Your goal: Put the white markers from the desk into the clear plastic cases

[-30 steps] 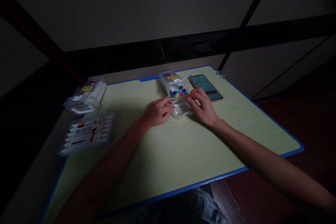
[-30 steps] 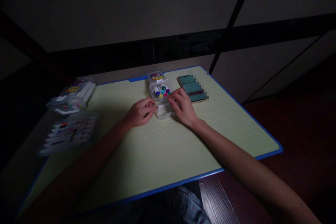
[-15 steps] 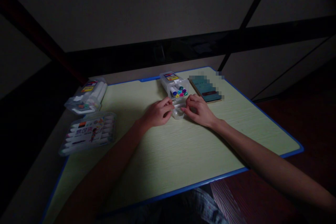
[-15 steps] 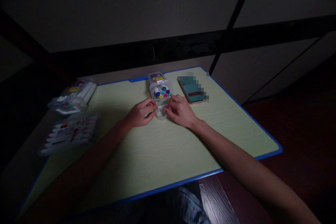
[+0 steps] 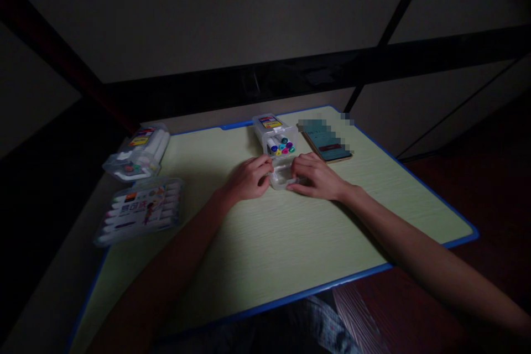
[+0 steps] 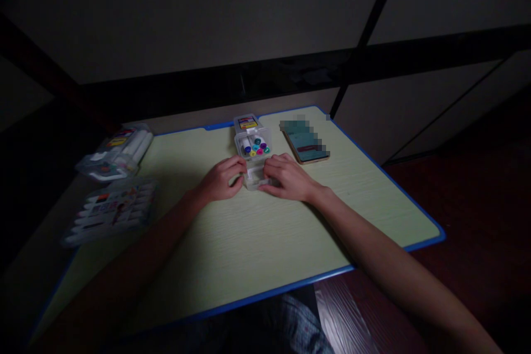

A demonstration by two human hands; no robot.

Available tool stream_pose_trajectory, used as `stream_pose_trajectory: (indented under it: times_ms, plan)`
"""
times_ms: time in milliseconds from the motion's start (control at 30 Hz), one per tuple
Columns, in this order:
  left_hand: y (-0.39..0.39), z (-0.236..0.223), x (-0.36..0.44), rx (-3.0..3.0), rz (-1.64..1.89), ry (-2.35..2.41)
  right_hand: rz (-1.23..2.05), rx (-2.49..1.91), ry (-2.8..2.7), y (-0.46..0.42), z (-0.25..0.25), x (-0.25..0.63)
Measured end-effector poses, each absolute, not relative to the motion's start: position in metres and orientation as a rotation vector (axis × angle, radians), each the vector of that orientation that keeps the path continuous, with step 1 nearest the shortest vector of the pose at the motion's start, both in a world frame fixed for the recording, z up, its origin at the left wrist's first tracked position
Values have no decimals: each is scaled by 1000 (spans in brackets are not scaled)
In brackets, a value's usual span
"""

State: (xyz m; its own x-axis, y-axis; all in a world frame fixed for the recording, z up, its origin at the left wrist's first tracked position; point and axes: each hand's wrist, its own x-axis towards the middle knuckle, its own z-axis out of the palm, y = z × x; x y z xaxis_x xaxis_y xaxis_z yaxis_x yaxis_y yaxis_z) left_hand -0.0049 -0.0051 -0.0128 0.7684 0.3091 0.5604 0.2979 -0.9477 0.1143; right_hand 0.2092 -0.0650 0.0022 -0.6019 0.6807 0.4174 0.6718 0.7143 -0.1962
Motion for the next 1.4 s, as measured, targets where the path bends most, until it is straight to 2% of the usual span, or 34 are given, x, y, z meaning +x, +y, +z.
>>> stream_pose_trajectory:
  times_ms: [567,1400]
  plan:
    - [-8,-9,-5,2845,885,465,-25,-1039,-2358,-64,1,219]
    - [-5,-16,-6,2822,904,618,248,-1027,-1916,-60,-4,216]
